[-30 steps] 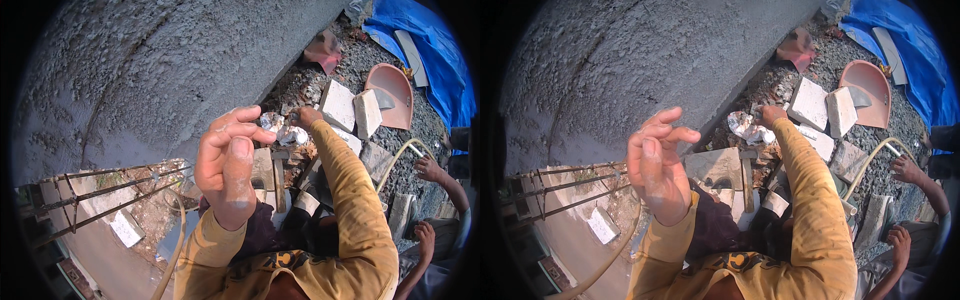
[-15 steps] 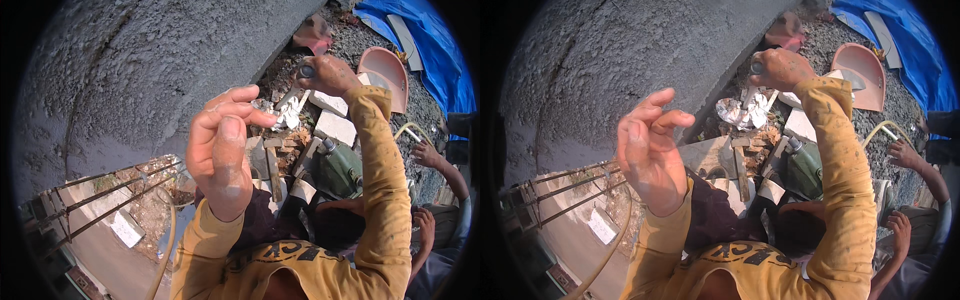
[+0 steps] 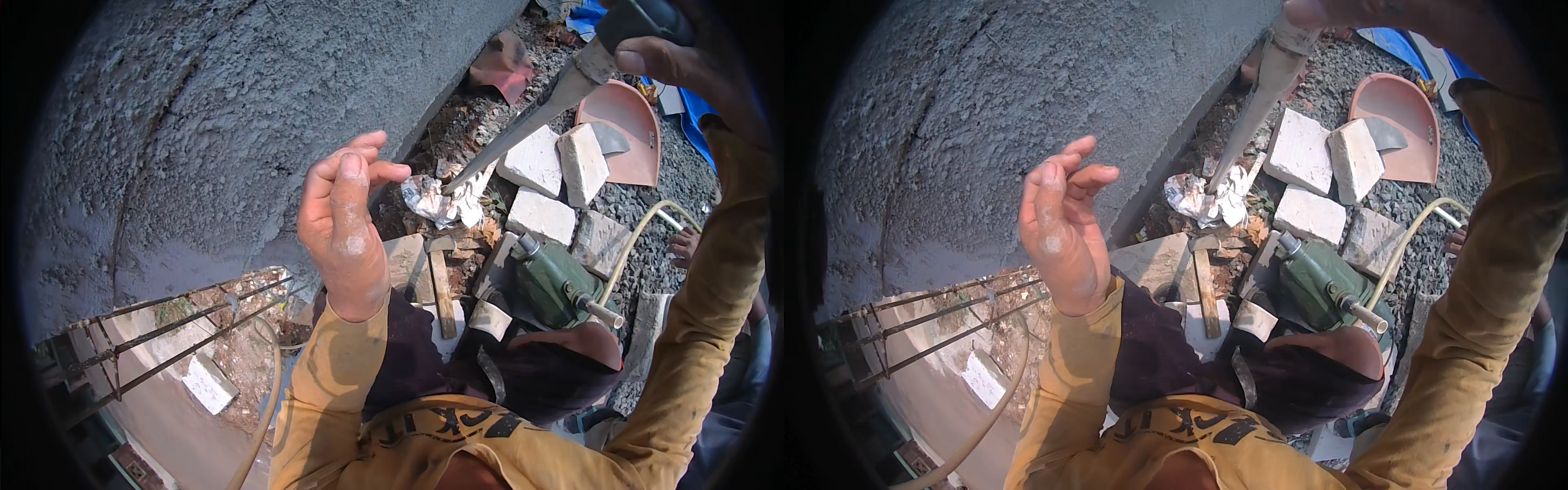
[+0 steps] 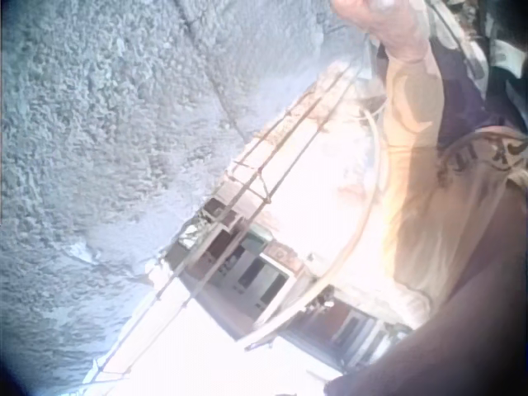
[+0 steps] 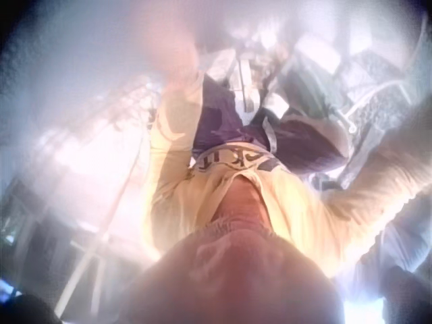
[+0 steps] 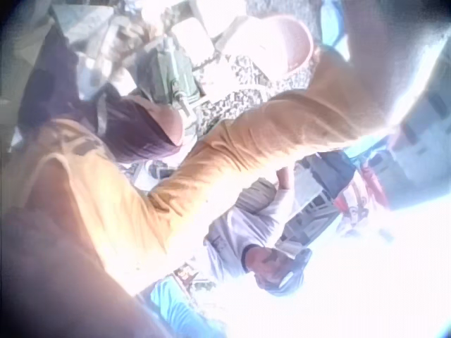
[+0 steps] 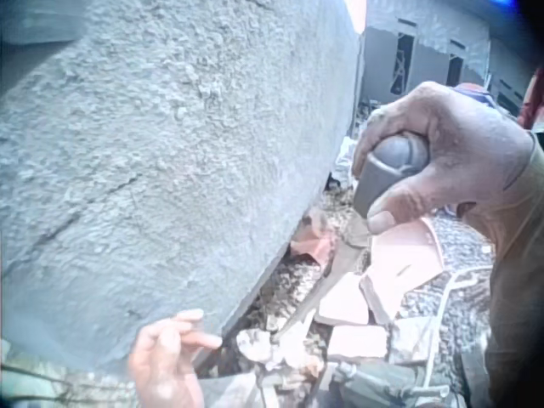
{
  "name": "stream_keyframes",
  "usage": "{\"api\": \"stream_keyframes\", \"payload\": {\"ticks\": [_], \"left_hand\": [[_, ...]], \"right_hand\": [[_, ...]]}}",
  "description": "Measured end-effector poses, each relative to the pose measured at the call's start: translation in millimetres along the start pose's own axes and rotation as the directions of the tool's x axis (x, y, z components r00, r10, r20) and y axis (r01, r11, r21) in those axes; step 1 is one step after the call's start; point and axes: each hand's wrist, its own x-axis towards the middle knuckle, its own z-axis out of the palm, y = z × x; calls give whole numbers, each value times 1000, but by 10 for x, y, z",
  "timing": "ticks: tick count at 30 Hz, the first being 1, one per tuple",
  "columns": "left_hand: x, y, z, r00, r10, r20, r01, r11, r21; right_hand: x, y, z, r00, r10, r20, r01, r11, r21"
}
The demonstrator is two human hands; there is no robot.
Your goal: The person assembles a white PVC pipe fitting by hand, attaching it to a green motorized device. They then use a hammer to secure the fitting and rinse it with water from a bucket.
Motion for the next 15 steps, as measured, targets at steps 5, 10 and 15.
{"api": "stream_keyframes", "payload": {"ticks": [5, 10, 15], "left_hand": [[-69, 125, -83, 993, 113, 41, -113, 993, 16], [-246, 197, 54, 967, 197, 161, -201, 980, 8], [-166, 80, 15, 992, 103, 71, -105, 994, 26]], "right_hand": [[398, 725, 1119, 994, 26, 104, 27, 878, -477], [358, 2572, 2655, 922, 343, 181, -248, 881, -404], [408, 1647, 1685, 948, 140, 286, -6, 906, -424]]}}
